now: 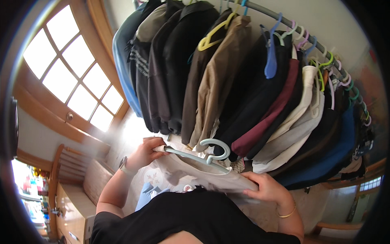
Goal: The person takes items of clothing from a bed, hangs a shirt on a hanger, and then folds a t-shirt on the bed by hand.
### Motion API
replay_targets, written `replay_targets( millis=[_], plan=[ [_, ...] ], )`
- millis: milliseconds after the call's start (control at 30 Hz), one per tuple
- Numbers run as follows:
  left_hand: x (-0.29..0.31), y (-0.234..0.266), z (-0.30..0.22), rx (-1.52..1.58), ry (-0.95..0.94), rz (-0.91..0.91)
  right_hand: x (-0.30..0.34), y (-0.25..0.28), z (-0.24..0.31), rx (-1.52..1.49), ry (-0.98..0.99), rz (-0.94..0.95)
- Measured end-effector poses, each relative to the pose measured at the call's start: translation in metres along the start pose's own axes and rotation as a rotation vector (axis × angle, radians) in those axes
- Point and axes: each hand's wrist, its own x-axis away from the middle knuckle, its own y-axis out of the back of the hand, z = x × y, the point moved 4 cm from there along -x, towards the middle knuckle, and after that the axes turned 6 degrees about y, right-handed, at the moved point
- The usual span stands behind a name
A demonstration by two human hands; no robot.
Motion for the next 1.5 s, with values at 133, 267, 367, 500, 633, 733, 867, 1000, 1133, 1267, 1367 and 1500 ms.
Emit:
replay_targets(
  millis=[133,267,367,500,633,733,867,1000,1133,1267,1367,1500],
  plan=[
    [-0.064,-0.041,0.016,0.379,0.071,0.257,0.050,0.020,0.001,-0.433,0.052,-0.234],
    [-0.142,-0.085,-0.027,0.711,-0.020,0.267,0.088,0.047,-0.001,-0.501,-0.026,-0.351],
    [-0.205,-0.134,-0.039,0.515,-0.049,0.056,0.114,0.063,-0.006,-0.503,-0.028,-0.486],
    [-0.269,-0.209,-0.042,0.165,-0.083,0.155,0.130,0.077,-0.006,-0.523,-0.025,-0.590],
    [-0.307,-0.244,-0.073,0.400,-0.209,0.567,0.145,0.082,-0.012,-0.468,-0.046,-0.658],
    [-0.326,-0.218,-0.045,0.835,0.090,0.810,0.127,0.088,0.014,-0.226,-0.059,-0.593],
    [-0.347,-0.170,0.055,1.057,0.303,0.517,0.088,0.100,0.055,0.057,0.066,-0.565],
    [-0.376,-0.200,0.223,1.042,0.409,0.107,0.052,0.100,0.140,0.354,0.021,-0.624],
    [-0.338,-0.103,0.303,0.419,0.341,-0.213,0.004,0.138,0.161,0.339,0.022,-0.718],
    [-0.342,-0.106,0.280,0.304,0.205,-0.292,0.000,0.188,0.143,0.107,-0.048,-1.027],
    [-0.326,-0.109,0.245,0.256,0.248,-0.246,-0.007,0.195,0.143,0.250,-0.144,-1.111],
    [-0.311,-0.109,0.257,0.149,0.184,-0.137,-0.055,0.209,0.177,0.624,-0.083,-1.062]
  ],
)
